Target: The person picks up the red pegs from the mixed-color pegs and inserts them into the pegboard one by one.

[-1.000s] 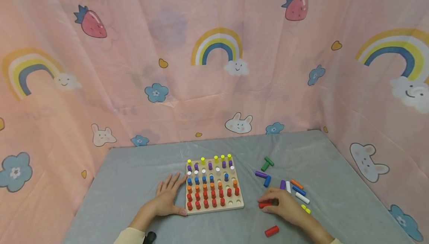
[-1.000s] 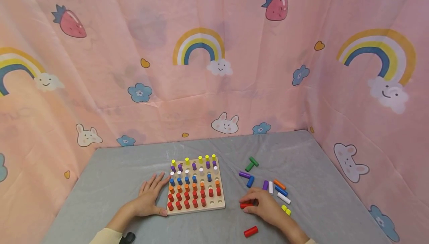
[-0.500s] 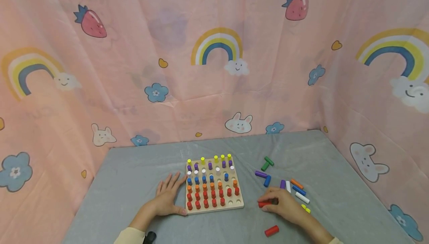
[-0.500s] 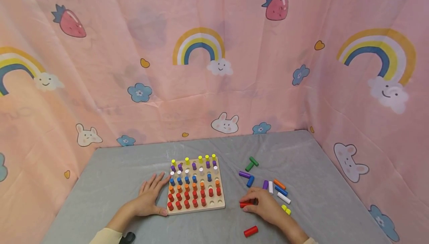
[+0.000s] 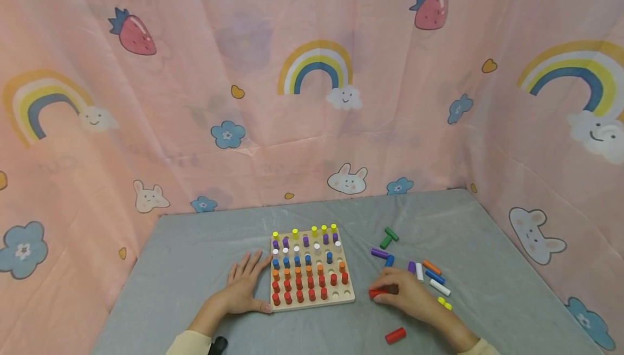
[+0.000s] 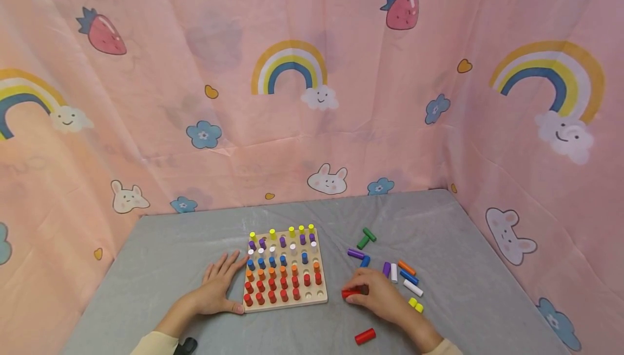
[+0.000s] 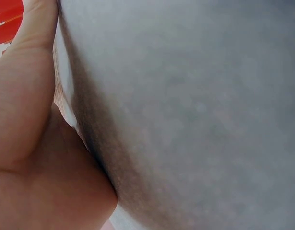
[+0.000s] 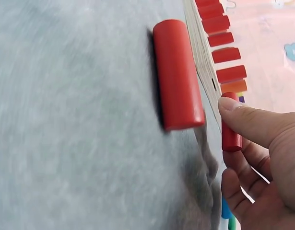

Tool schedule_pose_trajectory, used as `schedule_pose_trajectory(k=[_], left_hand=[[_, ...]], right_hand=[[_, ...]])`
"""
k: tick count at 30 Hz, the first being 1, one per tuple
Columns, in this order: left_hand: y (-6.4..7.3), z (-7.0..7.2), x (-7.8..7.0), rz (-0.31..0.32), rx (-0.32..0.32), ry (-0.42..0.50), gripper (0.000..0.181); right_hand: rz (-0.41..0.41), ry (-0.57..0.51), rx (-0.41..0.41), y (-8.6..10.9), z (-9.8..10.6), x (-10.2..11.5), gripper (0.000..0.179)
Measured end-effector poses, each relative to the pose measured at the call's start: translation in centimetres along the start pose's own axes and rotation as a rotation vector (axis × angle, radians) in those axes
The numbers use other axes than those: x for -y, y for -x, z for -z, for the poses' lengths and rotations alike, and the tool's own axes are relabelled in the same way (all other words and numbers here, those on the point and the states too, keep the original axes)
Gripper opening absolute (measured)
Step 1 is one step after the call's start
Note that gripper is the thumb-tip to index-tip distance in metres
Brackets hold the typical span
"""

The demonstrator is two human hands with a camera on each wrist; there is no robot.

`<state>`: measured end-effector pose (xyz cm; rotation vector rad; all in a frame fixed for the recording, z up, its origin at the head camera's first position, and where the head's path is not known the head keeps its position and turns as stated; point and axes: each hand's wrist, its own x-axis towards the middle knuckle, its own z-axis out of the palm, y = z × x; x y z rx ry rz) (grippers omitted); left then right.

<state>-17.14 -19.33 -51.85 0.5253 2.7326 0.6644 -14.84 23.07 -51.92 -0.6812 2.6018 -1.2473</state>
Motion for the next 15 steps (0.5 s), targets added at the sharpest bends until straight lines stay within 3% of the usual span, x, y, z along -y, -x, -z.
schedule_pose_trajectory(k=[7, 15], left_hand=[[0.0, 0.0, 0.0, -0.002, -0.003, 0.001, 0.12], [0.0, -0.2, 0.5, -0.043, -0.023, 0.045, 0.122]], right_hand=[[0.001, 0.039, -0.003, -0.6, -0.3, 0.7, 0.017], [0.015, 0.01, 0.001, -1.2, -0.9, 1.7, 0.017]])
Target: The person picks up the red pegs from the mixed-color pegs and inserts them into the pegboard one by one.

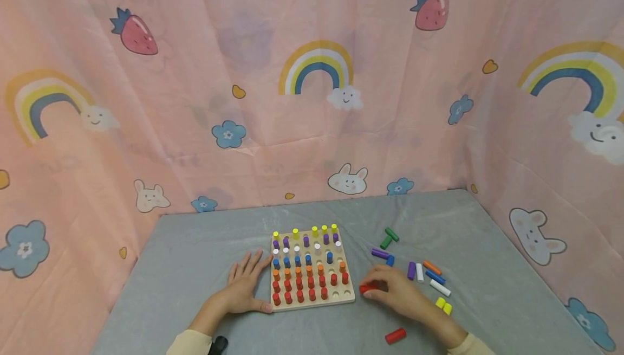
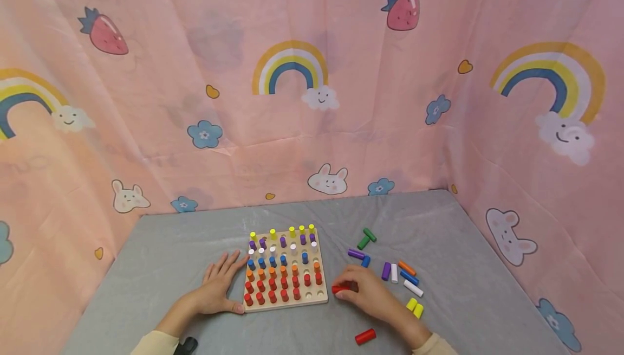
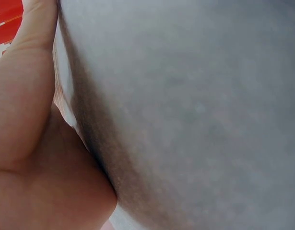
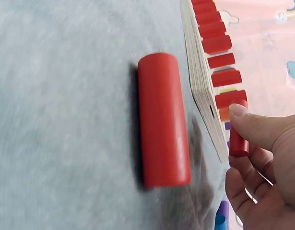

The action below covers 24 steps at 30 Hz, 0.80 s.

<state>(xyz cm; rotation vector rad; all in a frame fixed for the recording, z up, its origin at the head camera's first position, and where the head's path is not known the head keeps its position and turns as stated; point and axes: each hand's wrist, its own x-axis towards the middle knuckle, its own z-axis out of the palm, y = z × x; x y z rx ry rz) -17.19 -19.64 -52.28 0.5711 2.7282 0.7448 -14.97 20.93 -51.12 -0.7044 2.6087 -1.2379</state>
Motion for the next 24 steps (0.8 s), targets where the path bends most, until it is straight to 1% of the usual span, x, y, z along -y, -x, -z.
schedule_pose_trajectory(k=[4, 7, 9, 13, 16, 18, 21, 24], left_hand=[[0.0, 0.1, -0.1, 0.019, 0.011, -0.022, 0.121], [-0.1, 0.1, -0.2, 0.031, 0.015, -0.035, 0.121], [-0.1, 0.0, -0.1, 0.026, 0.013, -0.029, 0.122], [-0.2, -0.4, 0.5, 0.0, -0.008, -0.005, 0.123], [-0.4, -0.9, 1.0, -0.003, -0.022, -0.013, 0.124], [-0.5, -1.0, 1.3, 0.005, -0.02, -0.022, 0.124], [-0.5, -1.0, 1.3, -0.02, -0.033, -0.005, 0.123], [-0.4, -1.0, 1.1, -0.027, -0.029, 0.002, 0.123]], right_hand=[[-0.017, 0.007, 0.001, -0.4, -0.3, 0.4, 0.015], [-0.01, 0.014, -0.01, -0.7, -0.6, 0.5, 0.014], [0.007, 0.007, -0.022, -0.8, -0.8, 0.5, 0.015], [0.04, -0.01, -0.049, -0.9, -1.2, 0.6, 0.015], [0.049, -0.022, -0.069, -1.0, -1.5, 0.8, 0.015], [0.054, -0.027, -0.081, -1.1, -1.6, 0.9, 0.015], [0.058, -0.031, -0.088, -1.3, -1.7, 1.0, 0.017], [0.055, -0.03, -0.083, -1.4, -1.9, 1.2, 0.018]])
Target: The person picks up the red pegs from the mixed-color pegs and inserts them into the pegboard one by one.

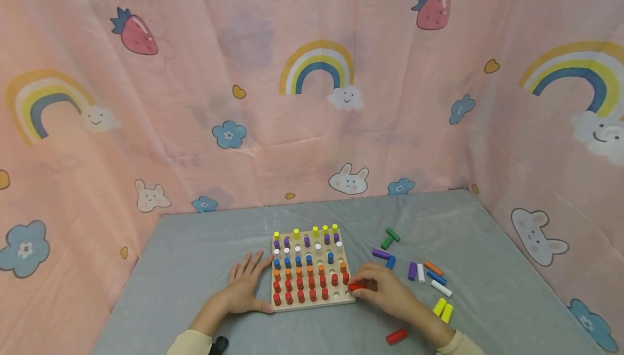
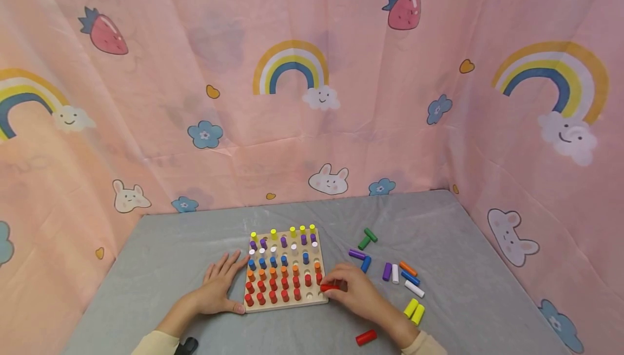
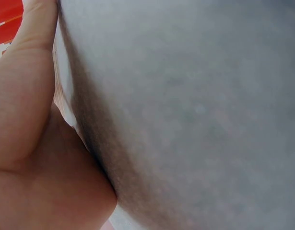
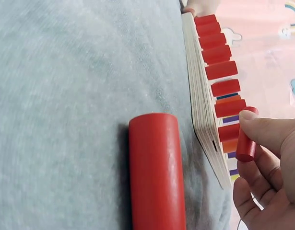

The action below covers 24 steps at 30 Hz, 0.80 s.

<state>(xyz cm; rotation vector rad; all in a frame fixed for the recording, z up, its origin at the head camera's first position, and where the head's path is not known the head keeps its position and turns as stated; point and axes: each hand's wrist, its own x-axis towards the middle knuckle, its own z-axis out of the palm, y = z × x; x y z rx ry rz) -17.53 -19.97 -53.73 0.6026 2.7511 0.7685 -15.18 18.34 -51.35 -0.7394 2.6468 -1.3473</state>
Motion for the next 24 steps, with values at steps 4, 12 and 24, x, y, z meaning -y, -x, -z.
schedule_pose_trajectory(k=[4, 12, 24], left_hand=[[-0.1, -0.1, 0.1, 0.021, 0.004, -0.019, 0.124], [-0.1, 0.1, -0.3, 0.058, 0.021, -0.028, 0.124], [-0.3, -0.4, 0.5, 0.042, 0.004, -0.02, 0.125]], right_hand=[[-0.018, -0.016, 0.013, -0.1, -0.1, 0.1, 0.018], [-0.042, -0.034, 0.018, -0.4, -0.5, 0.1, 0.017], [-0.061, -0.074, -0.001, -0.5, -1.0, 0.5, 0.016]])
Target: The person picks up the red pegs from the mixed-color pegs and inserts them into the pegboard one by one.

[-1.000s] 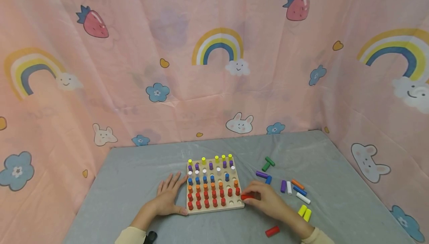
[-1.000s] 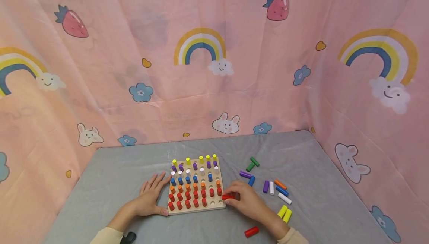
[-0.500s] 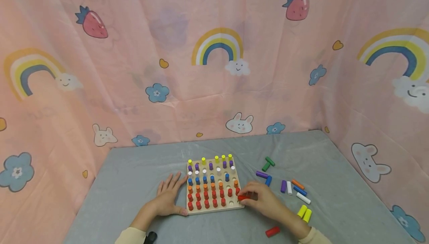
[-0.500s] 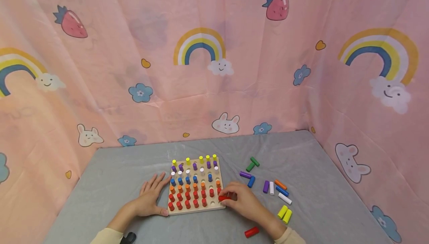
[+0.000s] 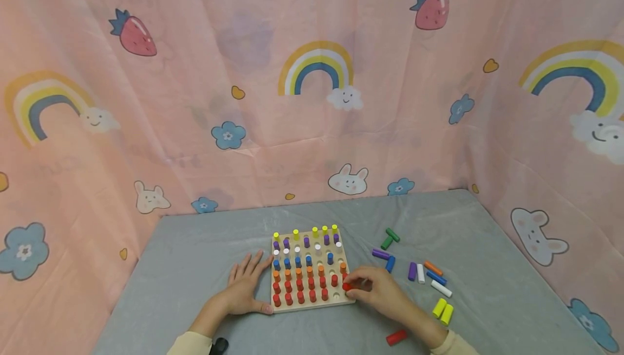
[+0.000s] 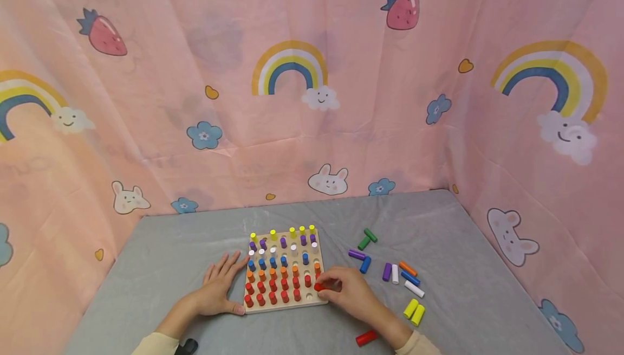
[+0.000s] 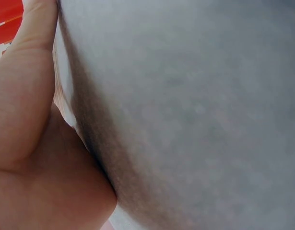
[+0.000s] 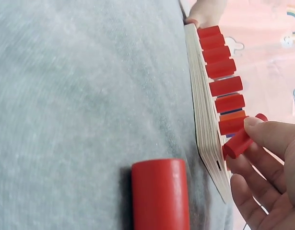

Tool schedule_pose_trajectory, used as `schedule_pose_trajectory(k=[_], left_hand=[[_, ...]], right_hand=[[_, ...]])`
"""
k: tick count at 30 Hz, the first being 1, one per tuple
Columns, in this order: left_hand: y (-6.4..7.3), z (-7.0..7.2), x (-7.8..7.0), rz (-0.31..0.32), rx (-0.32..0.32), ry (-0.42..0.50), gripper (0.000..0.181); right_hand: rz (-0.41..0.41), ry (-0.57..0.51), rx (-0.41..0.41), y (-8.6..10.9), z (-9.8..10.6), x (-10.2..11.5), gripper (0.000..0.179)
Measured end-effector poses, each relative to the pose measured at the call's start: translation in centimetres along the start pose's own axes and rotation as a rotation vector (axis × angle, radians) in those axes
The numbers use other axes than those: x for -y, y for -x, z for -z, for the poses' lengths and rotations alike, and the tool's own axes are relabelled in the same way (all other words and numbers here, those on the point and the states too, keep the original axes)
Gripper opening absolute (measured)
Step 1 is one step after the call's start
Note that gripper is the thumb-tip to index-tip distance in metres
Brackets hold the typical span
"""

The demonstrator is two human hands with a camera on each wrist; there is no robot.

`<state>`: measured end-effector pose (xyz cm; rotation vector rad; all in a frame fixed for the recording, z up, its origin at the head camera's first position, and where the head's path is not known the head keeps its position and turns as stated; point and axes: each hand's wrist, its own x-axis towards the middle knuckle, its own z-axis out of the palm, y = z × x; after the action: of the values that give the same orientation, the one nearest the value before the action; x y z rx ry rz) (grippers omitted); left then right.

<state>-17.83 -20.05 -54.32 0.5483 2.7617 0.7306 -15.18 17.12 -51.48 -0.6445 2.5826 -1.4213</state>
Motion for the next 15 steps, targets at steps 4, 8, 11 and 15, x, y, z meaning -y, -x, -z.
schedule_pose_trajectory(k=[4, 8, 11, 15], left_hand=[[0.04, 0.05, -0.09, 0.008, 0.006, -0.012, 0.125], [0.02, 0.05, -0.08, 0.009, 0.007, -0.01, 0.125], [0.04, 0.08, -0.14, 0.005, 0.001, 0.001, 0.125], [0.05, 0.01, -0.09, 0.0, -0.005, -0.002, 0.125]], right_hand=[[0.004, -0.006, -0.017, -0.02, -0.15, 0.2, 0.016], [0.004, -0.037, -0.019, -0.06, -0.25, 0.36, 0.018], [0.005, -0.069, -0.019, -0.04, -0.39, 0.35, 0.018], [0.006, -0.1, -0.011, -0.08, -0.76, 0.26, 0.018]])
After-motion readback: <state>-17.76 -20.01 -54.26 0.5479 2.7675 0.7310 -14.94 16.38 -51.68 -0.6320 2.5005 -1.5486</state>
